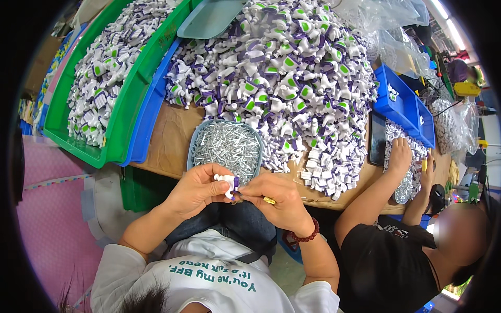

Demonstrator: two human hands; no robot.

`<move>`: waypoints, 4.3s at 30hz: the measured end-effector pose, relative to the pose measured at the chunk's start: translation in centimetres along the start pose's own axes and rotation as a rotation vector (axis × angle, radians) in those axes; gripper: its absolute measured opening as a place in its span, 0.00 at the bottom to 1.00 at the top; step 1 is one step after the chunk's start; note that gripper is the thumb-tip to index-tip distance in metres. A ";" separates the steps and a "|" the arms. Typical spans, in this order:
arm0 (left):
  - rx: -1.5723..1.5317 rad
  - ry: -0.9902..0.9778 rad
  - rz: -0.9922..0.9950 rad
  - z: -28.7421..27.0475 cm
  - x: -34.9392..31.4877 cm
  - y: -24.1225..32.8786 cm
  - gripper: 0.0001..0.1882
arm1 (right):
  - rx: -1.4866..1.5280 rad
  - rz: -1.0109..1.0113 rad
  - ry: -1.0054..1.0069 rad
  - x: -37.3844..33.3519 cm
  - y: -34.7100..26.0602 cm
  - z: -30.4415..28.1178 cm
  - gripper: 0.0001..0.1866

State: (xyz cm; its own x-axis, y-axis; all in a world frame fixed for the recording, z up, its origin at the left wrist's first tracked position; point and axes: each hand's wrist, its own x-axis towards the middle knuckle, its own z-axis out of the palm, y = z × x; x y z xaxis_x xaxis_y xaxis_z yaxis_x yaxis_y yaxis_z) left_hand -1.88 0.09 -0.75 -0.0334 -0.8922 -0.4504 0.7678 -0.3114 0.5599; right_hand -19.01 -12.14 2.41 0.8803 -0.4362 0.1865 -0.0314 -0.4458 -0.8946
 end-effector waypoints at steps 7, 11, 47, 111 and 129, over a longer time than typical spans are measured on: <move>0.230 -0.048 0.088 0.4 -0.4 1.2 0.08 | -0.588 0.216 0.235 -0.9 1.5 -4.0 0.10; 0.211 -0.087 0.124 0.2 -0.2 0.7 0.09 | -1.183 0.257 0.162 -2.1 5.2 -6.5 0.09; -0.059 0.004 0.051 -0.1 -0.4 1.0 0.08 | 0.494 0.429 0.329 1.9 -1.5 2.1 0.12; 0.517 -0.080 0.092 1.0 -0.9 2.2 0.21 | 0.146 0.296 -0.277 1.8 -3.0 0.8 0.34; 0.745 -0.027 0.346 0.6 -1.8 1.3 0.20 | 0.086 0.133 -0.144 2.1 -1.3 2.5 0.24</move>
State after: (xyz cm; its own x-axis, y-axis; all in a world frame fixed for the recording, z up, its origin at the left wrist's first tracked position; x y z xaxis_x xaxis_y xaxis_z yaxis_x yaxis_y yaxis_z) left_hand -1.21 1.07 1.21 0.1049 -0.9821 -0.1563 0.1115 -0.1445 0.9832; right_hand -15.92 -10.52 2.96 0.9301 -0.3673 0.0103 -0.1163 -0.3208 -0.9400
